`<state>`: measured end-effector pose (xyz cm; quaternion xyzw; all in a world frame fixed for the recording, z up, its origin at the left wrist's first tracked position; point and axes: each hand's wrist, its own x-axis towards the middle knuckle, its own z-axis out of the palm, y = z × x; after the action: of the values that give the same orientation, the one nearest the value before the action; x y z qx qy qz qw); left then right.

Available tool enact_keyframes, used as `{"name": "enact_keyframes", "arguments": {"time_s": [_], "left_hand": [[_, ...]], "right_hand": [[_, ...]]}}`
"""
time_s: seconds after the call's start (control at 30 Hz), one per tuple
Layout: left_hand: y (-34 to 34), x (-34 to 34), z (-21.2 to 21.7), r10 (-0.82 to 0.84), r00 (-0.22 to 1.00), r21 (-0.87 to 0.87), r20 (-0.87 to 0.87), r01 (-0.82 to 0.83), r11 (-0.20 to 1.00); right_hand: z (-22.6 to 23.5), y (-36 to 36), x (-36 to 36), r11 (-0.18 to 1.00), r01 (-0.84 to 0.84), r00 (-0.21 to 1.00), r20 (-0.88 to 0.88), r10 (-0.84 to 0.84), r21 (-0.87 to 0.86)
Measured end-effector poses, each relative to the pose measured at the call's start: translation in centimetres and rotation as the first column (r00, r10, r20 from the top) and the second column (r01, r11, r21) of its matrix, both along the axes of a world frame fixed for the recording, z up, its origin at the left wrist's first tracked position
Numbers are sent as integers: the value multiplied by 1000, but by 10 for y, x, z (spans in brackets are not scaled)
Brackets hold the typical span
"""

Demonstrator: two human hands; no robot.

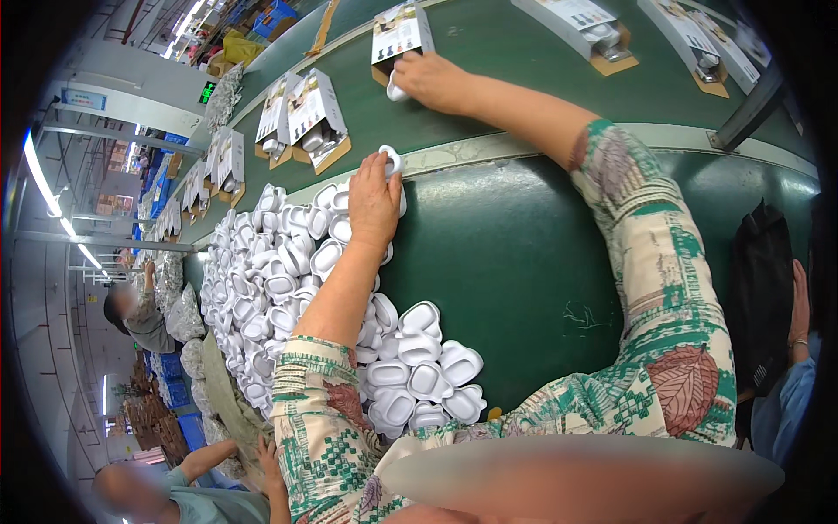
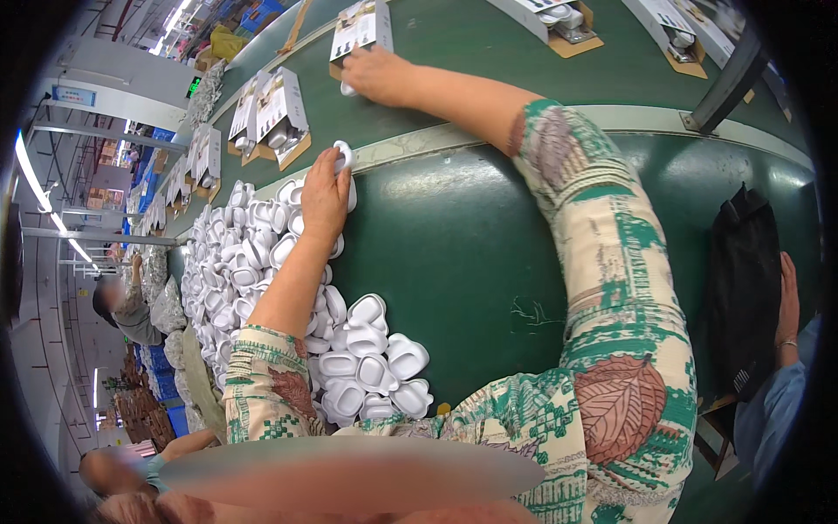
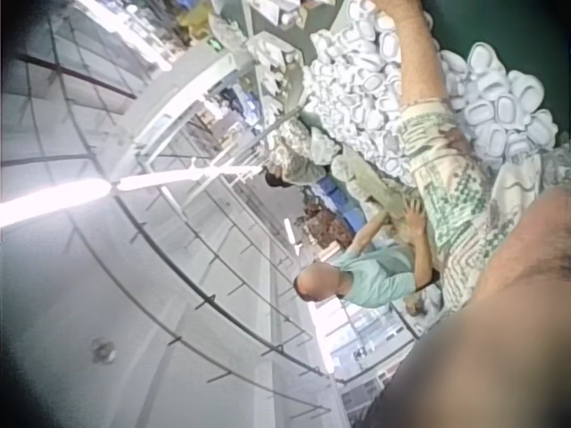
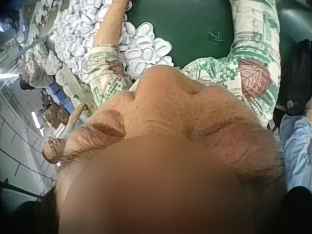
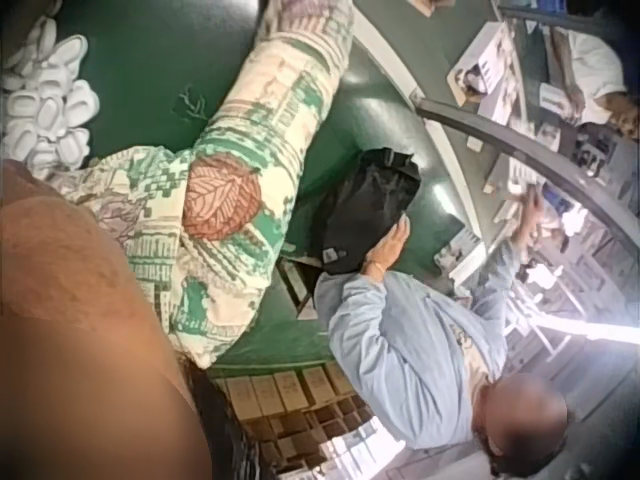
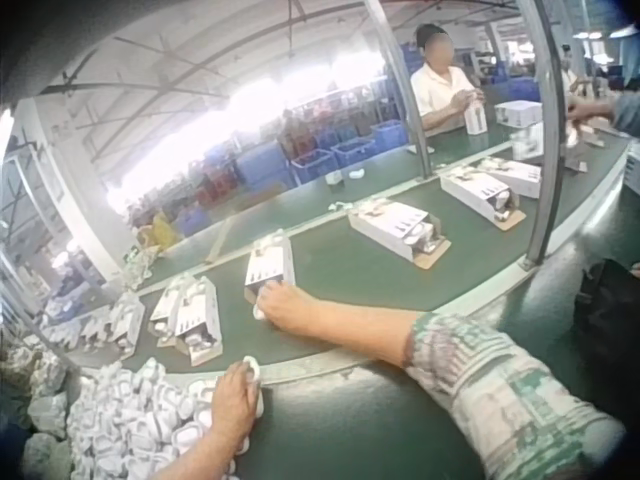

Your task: The person picks up white plastic inserts from a pile and places them into cardboard boxes on a conveyor belt. The person handles the inserts one at a time, sometimes turning them over before sliding them into the boxes.

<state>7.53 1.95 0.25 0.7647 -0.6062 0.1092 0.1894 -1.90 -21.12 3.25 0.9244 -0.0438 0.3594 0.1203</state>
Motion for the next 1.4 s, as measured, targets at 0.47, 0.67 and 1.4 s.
{"name": "enact_keyframes", "arguments": {"time_s": [0.47, 0.67, 1.4], "left_hand": [[1, -2, 3, -120, 978, -58, -168, 112, 992], [-2, -9, 2, -131, 969, -56, -211, 121, 991], [7, 36, -5, -160, 805, -247, -571, 17, 969]], "right_hand": [[-30, 69, -40, 856, -387, 911, -1, 413, 342], [-27, 72, -44, 894, -364, 914, -85, 397, 262], [-21, 101, -29, 851, -465, 880, 24, 474, 242]]}}
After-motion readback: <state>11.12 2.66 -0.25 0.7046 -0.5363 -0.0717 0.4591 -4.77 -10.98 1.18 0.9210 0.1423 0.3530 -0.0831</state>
